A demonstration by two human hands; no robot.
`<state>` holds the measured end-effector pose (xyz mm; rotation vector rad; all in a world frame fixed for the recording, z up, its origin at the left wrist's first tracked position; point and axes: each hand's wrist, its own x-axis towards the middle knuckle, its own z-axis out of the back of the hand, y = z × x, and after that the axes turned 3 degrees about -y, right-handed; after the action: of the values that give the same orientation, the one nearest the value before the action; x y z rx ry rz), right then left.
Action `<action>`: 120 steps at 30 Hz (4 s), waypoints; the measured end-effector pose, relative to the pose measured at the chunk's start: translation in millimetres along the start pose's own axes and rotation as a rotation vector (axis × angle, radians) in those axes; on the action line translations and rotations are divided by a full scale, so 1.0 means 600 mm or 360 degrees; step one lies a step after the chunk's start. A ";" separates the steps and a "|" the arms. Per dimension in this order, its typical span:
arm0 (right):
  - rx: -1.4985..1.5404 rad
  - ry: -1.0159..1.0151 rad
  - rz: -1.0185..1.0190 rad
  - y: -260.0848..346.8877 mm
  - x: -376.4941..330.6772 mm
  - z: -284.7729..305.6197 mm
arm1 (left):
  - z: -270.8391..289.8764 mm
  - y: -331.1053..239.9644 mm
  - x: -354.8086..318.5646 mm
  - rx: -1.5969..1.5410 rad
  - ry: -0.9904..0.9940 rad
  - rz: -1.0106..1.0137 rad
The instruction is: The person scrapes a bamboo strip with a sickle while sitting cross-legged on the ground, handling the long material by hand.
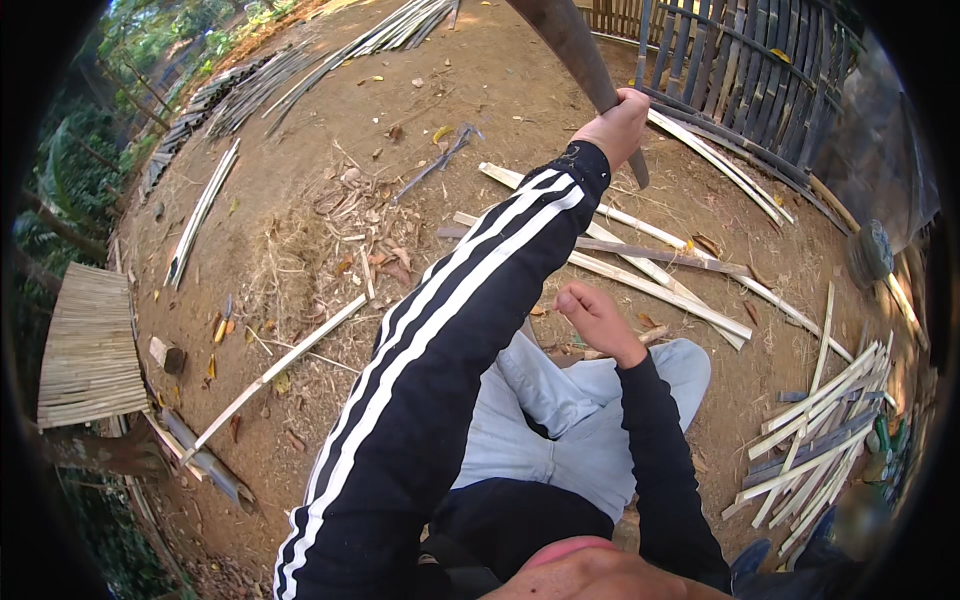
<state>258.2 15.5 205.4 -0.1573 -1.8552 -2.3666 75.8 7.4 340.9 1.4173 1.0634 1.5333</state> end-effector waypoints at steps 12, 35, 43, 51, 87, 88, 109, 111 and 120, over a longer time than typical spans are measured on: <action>-0.0236 0.0083 0.0670 0.216 -0.053 -0.031 | 0.020 -0.015 -0.026 -0.0041 -0.0058 -0.0126; 0.0246 0.0077 0.0524 0.123 -0.082 -0.080 | 0.028 -0.117 -0.063 0.0437 0.0481 -0.0363; -0.0433 0.0283 0.0258 0.134 -0.054 0.019 | 0.054 -0.207 -0.114 0.1041 0.1065 -0.1253; -0.0229 0.0093 0.0674 0.148 0.028 0.002 | 0.121 -0.353 -0.162 0.1113 0.1184 -0.1422; -0.0219 -0.0882 0.0488 0.175 -0.069 -0.156 | -0.104 -0.255 -0.198 0.1045 0.1295 -0.1622; -0.0196 -0.0841 0.0534 0.183 -0.060 -0.163 | -0.113 -0.248 -0.208 0.1059 0.1425 -0.1435; 0.0281 0.0160 0.0531 0.201 -0.057 -0.201 | -0.163 0.001 -0.347 0.0674 0.2808 -0.0813; 0.0289 0.0277 0.0254 0.205 -0.082 -0.222 | -0.151 -0.011 -0.347 0.0790 0.2882 -0.0819; 0.1854 0.0207 -0.0827 0.152 -0.096 -0.285 | -0.123 -0.070 -0.279 0.0826 0.2716 -0.1058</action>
<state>329.6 -170.0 242.7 0.6264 -3.0562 -1.0330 15.0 -139.8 241.3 -0.4793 2.6263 1.7749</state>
